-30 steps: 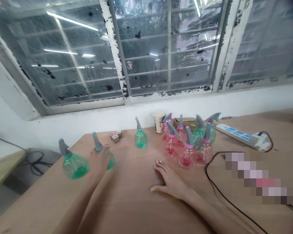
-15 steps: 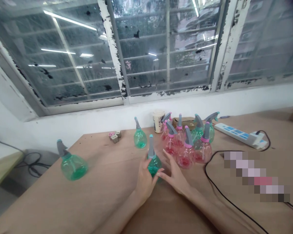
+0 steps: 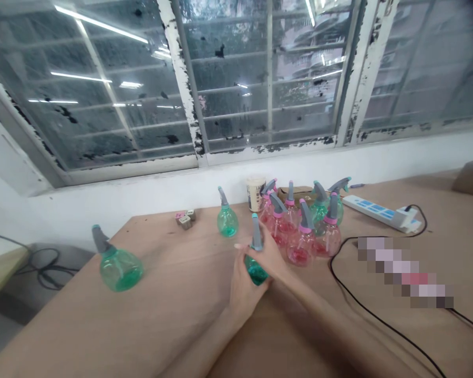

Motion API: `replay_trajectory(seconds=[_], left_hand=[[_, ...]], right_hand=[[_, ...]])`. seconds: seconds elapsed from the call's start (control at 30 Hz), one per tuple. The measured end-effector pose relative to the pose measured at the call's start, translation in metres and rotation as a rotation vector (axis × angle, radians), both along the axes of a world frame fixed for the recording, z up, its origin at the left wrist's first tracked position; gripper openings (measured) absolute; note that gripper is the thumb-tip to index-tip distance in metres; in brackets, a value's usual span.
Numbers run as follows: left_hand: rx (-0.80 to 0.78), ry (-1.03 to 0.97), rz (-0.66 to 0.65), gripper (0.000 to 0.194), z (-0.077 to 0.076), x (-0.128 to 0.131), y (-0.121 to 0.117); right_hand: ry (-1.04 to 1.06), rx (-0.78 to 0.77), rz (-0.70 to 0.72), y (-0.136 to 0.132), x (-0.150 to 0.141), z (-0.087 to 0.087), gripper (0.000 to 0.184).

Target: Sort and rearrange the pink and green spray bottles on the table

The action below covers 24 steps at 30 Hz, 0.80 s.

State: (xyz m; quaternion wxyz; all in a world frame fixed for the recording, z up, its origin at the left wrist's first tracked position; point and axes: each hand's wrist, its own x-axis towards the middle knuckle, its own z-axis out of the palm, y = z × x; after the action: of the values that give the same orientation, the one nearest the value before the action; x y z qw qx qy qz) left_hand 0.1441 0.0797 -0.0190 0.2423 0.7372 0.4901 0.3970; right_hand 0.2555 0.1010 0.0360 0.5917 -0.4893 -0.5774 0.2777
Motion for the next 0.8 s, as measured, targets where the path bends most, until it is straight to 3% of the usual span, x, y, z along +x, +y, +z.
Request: replay_trajectory(seconds=[0.13, 0.33, 0.57, 0.8], left_hand=[[0.082, 0.064, 0.036, 0.092, -0.003, 0.001, -0.002], [0.126, 0.158, -0.001, 0.091, -0.005, 0.003, -0.005], [0.127, 0.181, -0.016, 0.087, -0.004, 0.004, -0.002], [0.132, 0.179, -0.015, 0.089, -0.001, 0.003, -0.003]], right_hand=[[0.072, -0.025, 0.124, 0.009, 0.005, 0.0, 0.058], [0.073, 0.021, 0.232, 0.012, 0.02, -0.003, 0.048], [-0.021, 0.105, 0.132, 0.019, 0.024, -0.007, 0.057], [-0.026, 0.118, 0.022, 0.015, 0.022, 0.001, 0.034]])
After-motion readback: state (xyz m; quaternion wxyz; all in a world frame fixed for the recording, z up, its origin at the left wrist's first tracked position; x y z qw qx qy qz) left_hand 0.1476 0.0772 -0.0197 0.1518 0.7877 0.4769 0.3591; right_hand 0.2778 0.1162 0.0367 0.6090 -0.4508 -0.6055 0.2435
